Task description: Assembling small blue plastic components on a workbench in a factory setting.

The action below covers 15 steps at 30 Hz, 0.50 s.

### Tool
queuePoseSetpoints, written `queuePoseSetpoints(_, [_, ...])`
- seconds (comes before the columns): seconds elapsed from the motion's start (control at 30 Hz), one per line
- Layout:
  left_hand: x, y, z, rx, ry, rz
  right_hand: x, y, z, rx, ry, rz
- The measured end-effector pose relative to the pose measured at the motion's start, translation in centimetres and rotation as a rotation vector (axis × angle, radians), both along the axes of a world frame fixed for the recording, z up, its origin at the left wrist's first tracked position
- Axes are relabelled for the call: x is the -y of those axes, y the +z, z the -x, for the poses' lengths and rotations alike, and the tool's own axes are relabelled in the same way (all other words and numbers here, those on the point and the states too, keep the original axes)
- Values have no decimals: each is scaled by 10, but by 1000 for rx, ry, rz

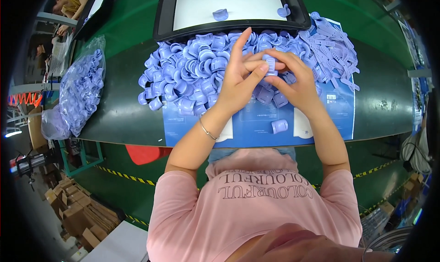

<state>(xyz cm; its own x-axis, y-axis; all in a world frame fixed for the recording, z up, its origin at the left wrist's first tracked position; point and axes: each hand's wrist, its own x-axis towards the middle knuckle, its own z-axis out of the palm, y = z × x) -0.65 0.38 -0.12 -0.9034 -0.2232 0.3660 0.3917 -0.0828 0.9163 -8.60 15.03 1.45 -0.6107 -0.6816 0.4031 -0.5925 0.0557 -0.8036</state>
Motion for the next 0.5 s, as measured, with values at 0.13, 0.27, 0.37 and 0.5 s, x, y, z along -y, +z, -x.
queuePoseSetpoints(0.13, [2, 5, -3, 131, -62, -229, 3, -2, 11, -152, -23, -34])
queuePoseSetpoints(0.27, [2, 8, -6, 23, -20, -166, 1, -5, 9, -400, -75, 46])
queuePoseSetpoints(0.37, [11, 14, -11, -40, 239, 303, -36, -19, 11, -751, -148, 338])
queuePoseSetpoints(0.5, [13, 9, -3, -147, 357, 764, -25, 30, 17, -735, -33, 524])
